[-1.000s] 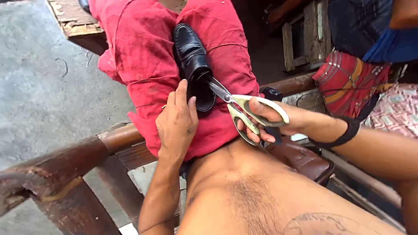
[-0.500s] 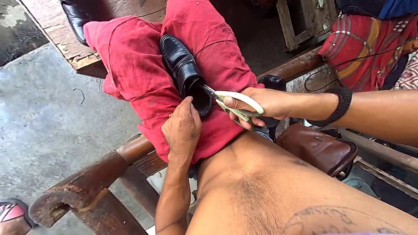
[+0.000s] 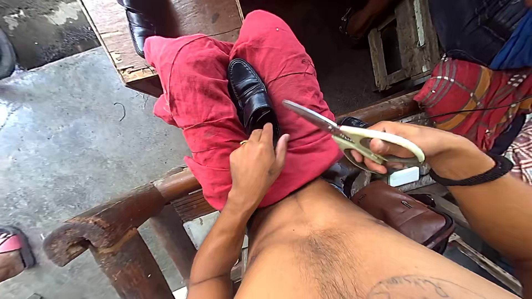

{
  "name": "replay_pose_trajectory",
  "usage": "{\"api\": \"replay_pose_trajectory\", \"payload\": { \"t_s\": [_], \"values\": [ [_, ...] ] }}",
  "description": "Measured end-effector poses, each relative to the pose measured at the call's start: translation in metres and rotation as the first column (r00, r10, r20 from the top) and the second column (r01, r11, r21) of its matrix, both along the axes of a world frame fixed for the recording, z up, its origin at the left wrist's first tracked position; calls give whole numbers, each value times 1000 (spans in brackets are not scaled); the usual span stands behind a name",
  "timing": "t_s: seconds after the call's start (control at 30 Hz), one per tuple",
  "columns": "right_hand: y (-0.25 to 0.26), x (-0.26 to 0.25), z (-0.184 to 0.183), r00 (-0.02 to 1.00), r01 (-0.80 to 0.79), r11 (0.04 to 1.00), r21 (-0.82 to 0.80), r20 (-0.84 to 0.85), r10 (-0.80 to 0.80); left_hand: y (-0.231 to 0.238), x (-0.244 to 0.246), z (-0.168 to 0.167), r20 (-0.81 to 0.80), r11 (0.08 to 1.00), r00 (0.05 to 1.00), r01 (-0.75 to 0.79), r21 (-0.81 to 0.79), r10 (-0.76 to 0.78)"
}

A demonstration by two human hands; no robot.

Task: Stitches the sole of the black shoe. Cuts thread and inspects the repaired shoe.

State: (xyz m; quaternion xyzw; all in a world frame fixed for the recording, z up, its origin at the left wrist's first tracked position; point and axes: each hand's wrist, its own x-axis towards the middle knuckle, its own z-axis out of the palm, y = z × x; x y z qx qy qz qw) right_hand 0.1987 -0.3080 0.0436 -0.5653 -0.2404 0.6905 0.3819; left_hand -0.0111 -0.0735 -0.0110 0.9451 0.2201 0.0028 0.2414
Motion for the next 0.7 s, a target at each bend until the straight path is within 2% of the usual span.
{"api": "replay_pose_trajectory", "payload": {
  "t_s": [0.03, 0.1, 0.17, 0.2, 0.23, 0.27, 0.3, 0.37, 0.43, 0.5, 0.63, 0.67, 0.7],
  "values": [
    [-1, 0, -2, 997, 77, 997, 28, 7, -77, -3, 10, -1, -94, 1000, 996, 13, 5, -12],
    [5, -3, -6, 977, 211, 973, 94, 22, -214, -2, 22, -4, -145, 1000, 989, 16, -27, -19],
    [11, -6, -9, 952, 295, 943, 156, 33, -304, 14, 24, -1, -38, 981, 999, -13, -195, 6],
    [11, -6, -10, 943, 319, 930, 182, 35, -331, 23, 18, 3, 52, 931, 998, -25, -365, 47],
    [10, -7, -12, 938, 327, 923, 201, 46, -342, 32, 10, 6, 147, 827, 983, -11, -563, 113],
    [11, -6, -14, 936, 327, 918, 225, 56, -347, 38, 2, 7, 226, 661, 952, 37, -750, 204],
    [13, -4, -18, 934, 326, 911, 253, 65, -352, 40, -4, 6, 252, 498, 917, 70, -864, 308],
    [17, -4, -27, 924, 333, 899, 283, 92, -371, 30, -9, -6, 163, 276, 861, 28, -961, 481],
    [26, -5, -36, 911, 338, 902, 269, 149, -385, 20, -6, -25, 38, 148, 831, -54, -987, 555],
    [34, -9, -46, 895, 337, 912, 234, 220, -387, 11, -5, -36, -9, 124, 838, -91, -988, 545],
    [34, -26, -60, 876, 323, 926, 195, 309, -370, 11, -21, -30, 4, 61, 863, -31, -998, 504],
    [32, -28, -63, 870, 312, 931, 191, 338, -360, 16, -26, -28, 3, 123, 890, -60, -991, 457],
    [31, -30, -64, 860, 293, 939, 178, 381, -340, 22, -29, -24, -1, 290, 932, -114, -950, 364]
  ]
}}
